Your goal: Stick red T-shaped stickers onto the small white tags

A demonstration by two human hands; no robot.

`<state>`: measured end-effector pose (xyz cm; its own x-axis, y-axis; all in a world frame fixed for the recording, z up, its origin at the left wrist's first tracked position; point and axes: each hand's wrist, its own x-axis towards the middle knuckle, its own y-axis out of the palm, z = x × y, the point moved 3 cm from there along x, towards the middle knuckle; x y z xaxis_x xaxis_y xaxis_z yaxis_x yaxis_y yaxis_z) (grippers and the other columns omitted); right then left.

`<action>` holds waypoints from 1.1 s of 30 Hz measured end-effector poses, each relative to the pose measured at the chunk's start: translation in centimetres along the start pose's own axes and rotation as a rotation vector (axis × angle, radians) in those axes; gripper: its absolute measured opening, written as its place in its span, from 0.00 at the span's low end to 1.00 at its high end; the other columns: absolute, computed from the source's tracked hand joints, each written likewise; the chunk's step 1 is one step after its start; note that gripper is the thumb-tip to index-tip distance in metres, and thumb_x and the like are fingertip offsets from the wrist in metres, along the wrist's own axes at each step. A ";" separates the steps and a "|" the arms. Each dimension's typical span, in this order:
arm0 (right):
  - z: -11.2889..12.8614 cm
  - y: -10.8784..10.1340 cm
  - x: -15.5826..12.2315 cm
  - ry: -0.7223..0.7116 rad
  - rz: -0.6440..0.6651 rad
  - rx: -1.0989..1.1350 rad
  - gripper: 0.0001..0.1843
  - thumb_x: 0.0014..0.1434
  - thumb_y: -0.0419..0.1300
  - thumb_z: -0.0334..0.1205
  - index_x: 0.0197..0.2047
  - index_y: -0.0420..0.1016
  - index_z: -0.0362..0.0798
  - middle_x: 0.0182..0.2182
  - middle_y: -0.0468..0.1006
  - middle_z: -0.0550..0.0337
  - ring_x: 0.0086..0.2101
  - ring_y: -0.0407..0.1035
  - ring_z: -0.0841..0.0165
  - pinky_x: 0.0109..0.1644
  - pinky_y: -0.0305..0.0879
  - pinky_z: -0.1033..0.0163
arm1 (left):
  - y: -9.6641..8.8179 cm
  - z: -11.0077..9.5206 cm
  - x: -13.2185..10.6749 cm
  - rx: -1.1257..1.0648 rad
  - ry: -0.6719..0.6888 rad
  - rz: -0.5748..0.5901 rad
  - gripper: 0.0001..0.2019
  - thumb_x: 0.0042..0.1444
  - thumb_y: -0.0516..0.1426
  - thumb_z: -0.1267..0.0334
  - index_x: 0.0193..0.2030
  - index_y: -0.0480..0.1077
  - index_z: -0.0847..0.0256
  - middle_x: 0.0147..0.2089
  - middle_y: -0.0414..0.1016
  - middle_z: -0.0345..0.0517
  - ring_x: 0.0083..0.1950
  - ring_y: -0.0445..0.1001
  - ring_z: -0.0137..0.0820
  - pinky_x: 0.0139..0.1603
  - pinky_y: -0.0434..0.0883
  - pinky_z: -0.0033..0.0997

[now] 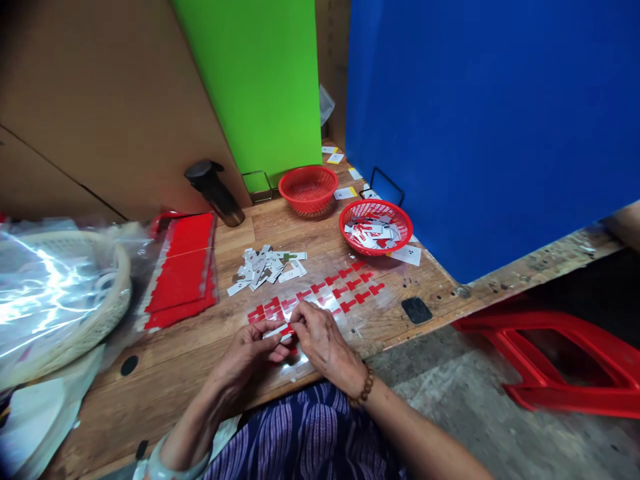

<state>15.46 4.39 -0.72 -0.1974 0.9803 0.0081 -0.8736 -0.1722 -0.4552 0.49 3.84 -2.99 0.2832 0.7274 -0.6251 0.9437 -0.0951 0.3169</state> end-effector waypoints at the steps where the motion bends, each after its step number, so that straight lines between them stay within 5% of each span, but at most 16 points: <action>1: 0.0 0.0 0.0 -0.002 -0.001 -0.012 0.06 0.56 0.53 0.27 0.31 0.66 0.48 0.26 0.69 0.65 0.28 0.63 0.71 0.34 0.56 0.65 | 0.0 0.0 0.0 -0.003 -0.002 0.001 0.18 0.44 0.64 0.68 0.43 0.70 0.70 0.29 0.79 0.52 0.27 0.78 0.30 0.28 0.72 0.21; 20: -0.4 0.7 -0.2 -0.031 -0.065 -0.190 0.06 0.57 0.53 0.29 0.31 0.66 0.48 0.29 0.69 0.62 0.32 0.63 0.69 0.37 0.58 0.64 | 0.1 0.3 0.4 -0.012 0.009 -0.040 0.16 0.47 0.62 0.72 0.44 0.67 0.72 0.27 0.78 0.52 0.24 0.76 0.27 0.26 0.72 0.19; 27: -2.4 -0.2 0.5 0.024 -0.181 -0.017 0.17 0.57 0.52 0.33 0.51 0.62 0.49 0.32 0.70 0.60 0.31 0.66 0.68 0.38 0.63 0.62 | -0.1 0.4 0.3 -0.058 -0.017 -0.075 0.13 0.47 0.61 0.74 0.41 0.67 0.70 0.25 0.78 0.52 0.23 0.76 0.28 0.25 0.72 0.20; 33: -2.4 0.7 0.5 0.167 0.093 0.248 0.09 0.60 0.50 0.42 0.37 0.68 0.47 0.20 0.67 0.67 0.20 0.64 0.74 0.26 0.59 0.68 | 0.0 0.5 0.2 -0.051 -0.003 -0.057 0.16 0.45 0.62 0.72 0.42 0.67 0.70 0.26 0.78 0.51 0.24 0.77 0.29 0.26 0.72 0.21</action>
<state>15.80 5.00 -3.13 -0.2233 0.9581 -0.1793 -0.9412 -0.2598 -0.2160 0.64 3.66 -3.45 0.2301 0.7285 -0.6452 0.9484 -0.0191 0.3165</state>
